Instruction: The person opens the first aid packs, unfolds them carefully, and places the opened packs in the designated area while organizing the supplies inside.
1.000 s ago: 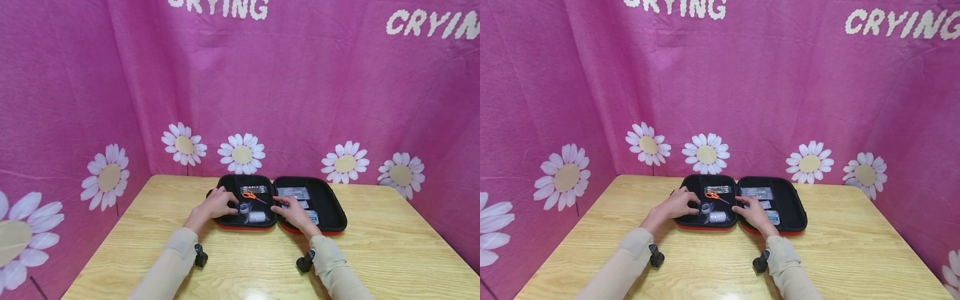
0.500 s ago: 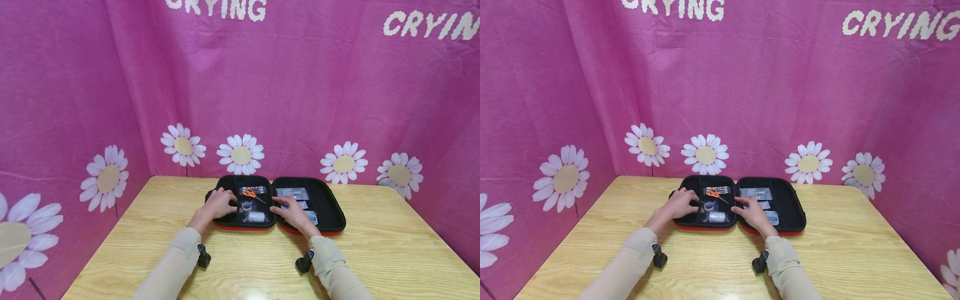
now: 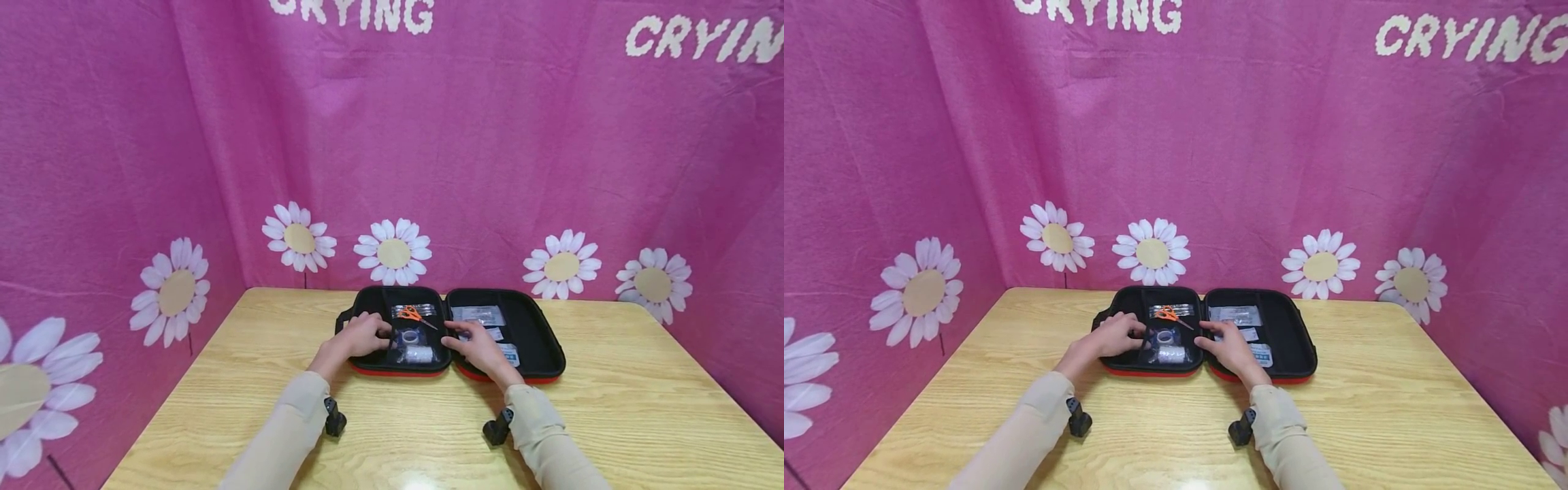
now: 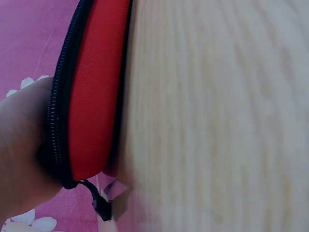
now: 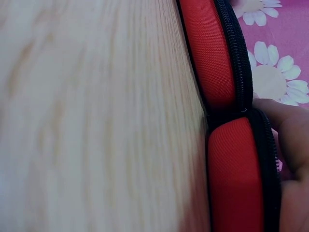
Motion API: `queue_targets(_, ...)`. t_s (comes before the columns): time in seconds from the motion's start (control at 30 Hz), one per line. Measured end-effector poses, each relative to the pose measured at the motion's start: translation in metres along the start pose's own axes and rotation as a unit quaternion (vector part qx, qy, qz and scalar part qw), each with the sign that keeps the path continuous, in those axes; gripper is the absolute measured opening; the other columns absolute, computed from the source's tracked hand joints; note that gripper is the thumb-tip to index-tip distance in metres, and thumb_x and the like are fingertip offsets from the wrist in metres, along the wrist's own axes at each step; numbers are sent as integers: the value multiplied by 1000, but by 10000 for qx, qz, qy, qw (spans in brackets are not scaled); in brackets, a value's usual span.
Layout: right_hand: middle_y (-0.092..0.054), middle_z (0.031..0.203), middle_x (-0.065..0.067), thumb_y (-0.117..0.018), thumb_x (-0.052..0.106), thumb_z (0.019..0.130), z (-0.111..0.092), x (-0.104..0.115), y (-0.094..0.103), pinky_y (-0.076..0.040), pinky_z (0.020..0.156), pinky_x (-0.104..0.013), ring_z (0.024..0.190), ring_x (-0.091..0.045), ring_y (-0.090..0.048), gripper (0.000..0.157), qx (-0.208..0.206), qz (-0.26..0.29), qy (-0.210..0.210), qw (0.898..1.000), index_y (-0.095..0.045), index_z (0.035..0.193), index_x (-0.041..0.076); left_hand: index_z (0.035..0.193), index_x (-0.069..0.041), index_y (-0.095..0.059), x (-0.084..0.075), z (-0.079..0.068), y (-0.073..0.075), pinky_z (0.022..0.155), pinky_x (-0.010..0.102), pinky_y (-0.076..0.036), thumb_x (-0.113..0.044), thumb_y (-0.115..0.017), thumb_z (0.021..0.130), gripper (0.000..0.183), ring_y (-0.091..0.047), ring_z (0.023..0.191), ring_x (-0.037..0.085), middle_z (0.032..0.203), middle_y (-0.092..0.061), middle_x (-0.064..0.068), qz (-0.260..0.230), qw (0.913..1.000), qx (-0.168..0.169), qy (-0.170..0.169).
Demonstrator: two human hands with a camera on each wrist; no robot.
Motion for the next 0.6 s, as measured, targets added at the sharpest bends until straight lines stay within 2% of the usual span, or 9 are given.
queue_targets(0.13, -49, 144, -22, -69, 25, 93, 0, 0, 0, -51, 65, -29, 113, -32, -56, 49, -29, -9, 12, 10000, -59, 138, 9, 114, -17, -73, -1, 2, 2, 91, 43, -40, -40, -69, 91, 33, -51, 102, 23, 109, -62, 4, -11, 9998, 5, 197)
queue_targets(0.37, -49, 143, -22, -70, 25, 93, -1, 0, 1, -52, 66, -29, 114, -33, -57, 49, -31, 9, 97, 9999, -59, 138, 8, 118, -23, -70, -7, 2, 2, 78, 37, -35, -43, -65, 94, 32, -49, 90, 19, 83, -58, -2, 159, 9992, 355, 118)
queue_targets(0.43, -50, 143, -22, -70, 25, 93, -1, -1, 1, -52, 66, -29, 114, -33, -57, 49, -56, 13, 71, 10000, -59, 138, 9, 121, -25, -69, -8, 2, 2, 77, 35, -32, -43, -64, 95, 32, -48, 89, 19, 81, -56, -2, 135, 9990, 414, 68)
queue_targets(0.6, -49, 145, -23, -70, 25, 93, -1, -2, 1, -52, 65, -30, 112, -33, -57, 49, -44, 17, 64, 10000, -60, 137, 8, 126, -19, -69, -6, 0, 5, 85, 38, -38, -37, -65, 95, 36, -49, 96, 19, 96, -57, 0, 10, 9992, 377, 120)
Point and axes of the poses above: each hand's wrist, its own z-axis towards the middle knuckle, its own y-axis out of the back of the hand, x = y × z, the point moved 2 cm from there along z, towards the middle knuckle
